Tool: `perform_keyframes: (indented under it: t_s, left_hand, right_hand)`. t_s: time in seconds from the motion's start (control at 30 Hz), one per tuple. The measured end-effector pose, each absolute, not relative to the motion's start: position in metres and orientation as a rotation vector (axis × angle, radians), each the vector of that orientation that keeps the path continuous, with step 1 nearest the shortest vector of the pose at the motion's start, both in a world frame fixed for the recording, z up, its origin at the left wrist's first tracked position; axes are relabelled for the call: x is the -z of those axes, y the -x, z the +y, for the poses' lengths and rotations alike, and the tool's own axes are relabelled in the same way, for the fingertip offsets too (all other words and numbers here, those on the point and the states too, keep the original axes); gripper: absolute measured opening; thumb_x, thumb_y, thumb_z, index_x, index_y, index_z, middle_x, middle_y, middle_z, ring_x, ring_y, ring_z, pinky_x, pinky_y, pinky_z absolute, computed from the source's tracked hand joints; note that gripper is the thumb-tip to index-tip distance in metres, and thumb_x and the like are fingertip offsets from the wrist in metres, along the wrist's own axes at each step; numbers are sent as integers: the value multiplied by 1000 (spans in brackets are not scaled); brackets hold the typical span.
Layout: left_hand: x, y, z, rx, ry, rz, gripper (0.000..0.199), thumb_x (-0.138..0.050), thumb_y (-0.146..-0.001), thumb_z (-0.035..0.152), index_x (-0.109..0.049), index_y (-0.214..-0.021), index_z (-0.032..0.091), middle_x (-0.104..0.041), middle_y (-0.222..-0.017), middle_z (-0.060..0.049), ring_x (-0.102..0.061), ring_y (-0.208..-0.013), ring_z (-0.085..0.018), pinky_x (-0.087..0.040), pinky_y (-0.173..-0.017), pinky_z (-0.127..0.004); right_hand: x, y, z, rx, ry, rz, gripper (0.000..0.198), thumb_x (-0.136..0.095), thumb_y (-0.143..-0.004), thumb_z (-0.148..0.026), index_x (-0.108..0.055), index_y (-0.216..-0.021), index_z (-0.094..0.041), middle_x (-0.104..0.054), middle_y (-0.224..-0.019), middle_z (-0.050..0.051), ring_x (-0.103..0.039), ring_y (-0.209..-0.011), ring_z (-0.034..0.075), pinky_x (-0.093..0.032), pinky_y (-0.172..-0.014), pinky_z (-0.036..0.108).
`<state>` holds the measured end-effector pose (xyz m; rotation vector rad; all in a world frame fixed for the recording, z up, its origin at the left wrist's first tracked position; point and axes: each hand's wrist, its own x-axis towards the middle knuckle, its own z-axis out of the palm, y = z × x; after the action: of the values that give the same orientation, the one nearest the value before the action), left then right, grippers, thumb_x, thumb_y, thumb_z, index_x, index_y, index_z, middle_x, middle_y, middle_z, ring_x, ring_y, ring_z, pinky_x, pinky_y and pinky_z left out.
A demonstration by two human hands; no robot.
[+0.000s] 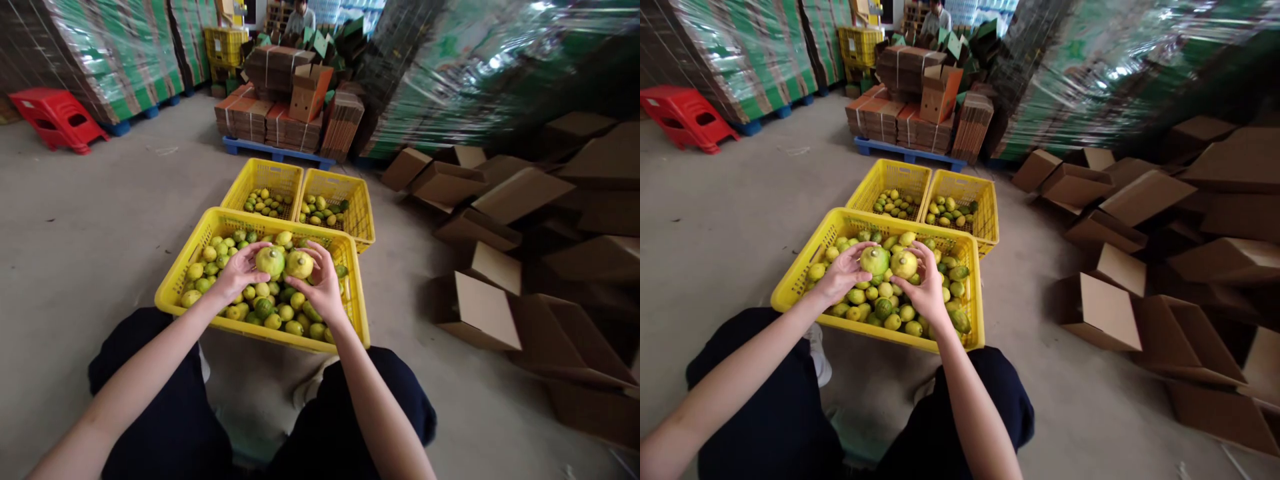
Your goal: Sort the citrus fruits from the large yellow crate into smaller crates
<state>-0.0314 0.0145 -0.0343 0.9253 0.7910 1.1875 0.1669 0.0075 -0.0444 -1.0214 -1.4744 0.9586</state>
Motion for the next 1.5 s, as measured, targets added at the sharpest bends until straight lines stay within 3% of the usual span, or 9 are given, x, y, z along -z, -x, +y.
perform_keyframes:
  t_s: [0.2, 0.33, 0.5, 0.67, 0.83, 0.93, 1.1, 1.33, 1.5]
  left_hand:
    - [36, 40, 18, -1139, -972, 820, 62, -92, -53, 23, -68, -110, 20, -69, -112, -6, -65, -105, -22, -52, -89, -29]
    - [39, 47, 22, -974, -901, 895, 51, -85, -66, 47, -69, -102, 15, -73, -99, -10, -70, -93, -24, -58, -74, -29]
    - [52, 51, 28, -844, -786, 963, 45, -73, -76, 61, -71, -88, 18, -71, -71, -8, -71, -69, -21, -56, -56, -26]
    - [52, 47, 27, -869, -773, 1045, 44, -73, -77, 58, -69, -94, 18, -72, -81, -10, -72, -82, -23, -57, -64, -28]
    - [38, 37, 19, -1244, -1045, 1038, 64, -94, -49, 23, -63, -105, 21, -66, -115, -5, -65, -104, -22, -54, -87, -30]
    - [35, 34, 18, -1306, -1115, 992, 65, -93, -45, 18, -63, -103, 22, -64, -116, -5, -63, -107, -22, -54, -91, -31]
    - [36, 36, 19, -1321, -1100, 927, 61, -92, -51, 22, -66, -106, 23, -62, -124, -6, -60, -113, -24, -55, -91, -32]
    - [34, 39, 20, -1236, -771, 822, 60, -87, -62, 24, -59, -116, 23, -68, -111, -5, -68, -103, -22, -56, -91, -35]
    - [34, 33, 19, -1174, -581, 881, 35, -73, -80, 23, -57, -111, 20, -70, -111, -8, -70, -103, -23, -56, -94, -40]
  right_hand:
    - [42, -167, 13, -1115, 983, -1384, 66, -86, -62, -46, -54, -117, -26, -67, -121, 7, -65, -114, 26, -54, -98, 43]
    - [38, -165, 11, -1424, 1044, -1294, 50, -79, -69, -56, -61, -103, -23, -73, -94, 2, -70, -78, 19, -61, -70, 33]
    - [43, -157, 11, -1732, 1130, -1129, 56, -63, -74, -76, -62, -87, -21, -66, -61, 1, -61, -44, 16, -50, -41, 29]
    - [55, -154, 12, -1564, 1164, -1194, 56, -61, -78, -72, -66, -97, -19, -72, -75, 5, -67, -55, 20, -57, -50, 34]
    - [55, -151, 7, -684, 1209, -1466, 53, -77, -75, -45, -57, -120, -24, -68, -123, 9, -65, -112, 27, -55, -95, 45]
    - [52, -150, 5, -494, 1155, -1528, 49, -75, -80, -36, -54, -123, -24, -66, -126, 10, -62, -119, 27, -51, -102, 45]
    - [52, -152, 8, -613, 1096, -1453, 53, -78, -77, -40, -55, -122, -23, -63, -129, 11, -61, -120, 27, -50, -103, 46]
    - [50, -155, 15, -1173, 971, -1099, 62, -84, -65, -46, -63, -118, -23, -71, -122, 8, -66, -111, 28, -52, -100, 47]
    - [55, -155, 19, -1401, 1011, -935, 59, -78, -68, -52, -65, -120, -25, -73, -116, 5, -68, -107, 27, -56, -90, 40]
